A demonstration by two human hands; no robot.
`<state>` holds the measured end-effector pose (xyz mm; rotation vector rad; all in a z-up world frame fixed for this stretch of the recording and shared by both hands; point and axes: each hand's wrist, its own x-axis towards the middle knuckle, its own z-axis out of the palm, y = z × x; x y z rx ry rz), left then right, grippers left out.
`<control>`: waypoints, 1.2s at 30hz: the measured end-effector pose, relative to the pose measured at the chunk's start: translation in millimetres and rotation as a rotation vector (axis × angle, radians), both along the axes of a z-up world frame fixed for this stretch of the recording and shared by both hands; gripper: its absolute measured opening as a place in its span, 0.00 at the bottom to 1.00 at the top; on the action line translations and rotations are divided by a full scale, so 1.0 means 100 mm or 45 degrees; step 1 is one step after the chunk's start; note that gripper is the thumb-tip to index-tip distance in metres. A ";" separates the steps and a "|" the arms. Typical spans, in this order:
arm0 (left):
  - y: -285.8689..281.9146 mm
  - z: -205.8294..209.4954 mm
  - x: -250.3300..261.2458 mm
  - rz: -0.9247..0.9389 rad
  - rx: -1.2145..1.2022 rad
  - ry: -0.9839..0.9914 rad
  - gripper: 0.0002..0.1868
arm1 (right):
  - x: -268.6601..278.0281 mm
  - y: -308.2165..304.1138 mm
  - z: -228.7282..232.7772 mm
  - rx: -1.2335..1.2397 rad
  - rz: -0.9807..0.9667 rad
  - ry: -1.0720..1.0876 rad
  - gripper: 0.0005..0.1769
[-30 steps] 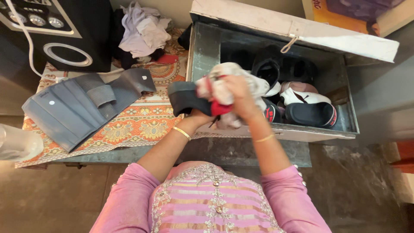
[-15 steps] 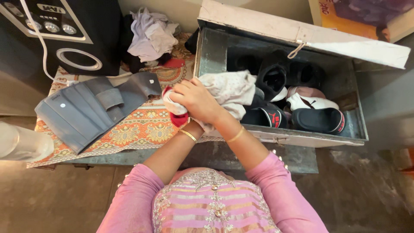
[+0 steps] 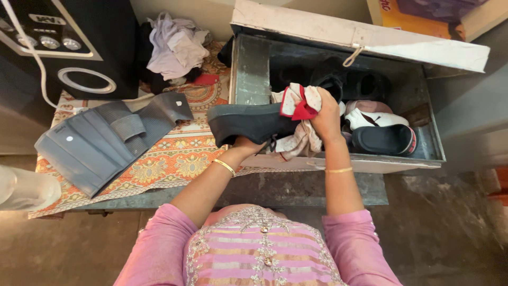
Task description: The person opens a shoebox and wipes a black sneaker with a cloth, then ties the laces. They repeat the wiping process on the second black sneaker. The shoes remain in the box after cleaning.
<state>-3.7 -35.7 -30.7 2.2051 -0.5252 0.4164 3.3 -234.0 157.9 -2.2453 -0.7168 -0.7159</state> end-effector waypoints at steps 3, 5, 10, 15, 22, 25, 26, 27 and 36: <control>0.03 0.00 0.00 -0.039 0.103 0.172 0.30 | 0.02 0.17 -0.02 -0.027 0.025 -0.032 0.21; 0.04 0.00 0.04 0.058 0.113 0.110 0.30 | -0.06 0.56 -0.09 -0.130 0.135 -0.050 0.25; 0.13 -0.15 0.00 0.369 0.272 0.005 0.30 | -0.21 1.29 0.06 -0.253 0.364 -0.078 0.17; 0.05 -0.14 0.08 0.136 -0.001 0.130 0.31 | -0.16 0.88 -0.16 -0.256 0.184 -0.242 0.14; 0.06 0.15 0.06 -0.019 -0.085 0.152 0.31 | 0.10 -0.22 -0.72 0.080 -0.344 -0.098 0.22; 0.03 0.38 -0.01 -0.045 -0.198 0.151 0.30 | 0.12 -0.51 -0.73 0.112 -0.475 -0.071 0.22; 0.00 0.46 -0.03 -0.070 -0.301 0.223 0.29 | 0.10 -0.57 -0.66 0.082 -0.498 -0.060 0.22; -0.03 0.56 -0.01 -0.090 -0.402 0.285 0.28 | 0.11 -0.55 -0.55 0.057 -0.514 -0.057 0.21; -0.20 0.65 0.25 -0.164 -1.925 1.486 0.17 | 0.22 0.32 -0.25 0.203 0.096 0.053 0.23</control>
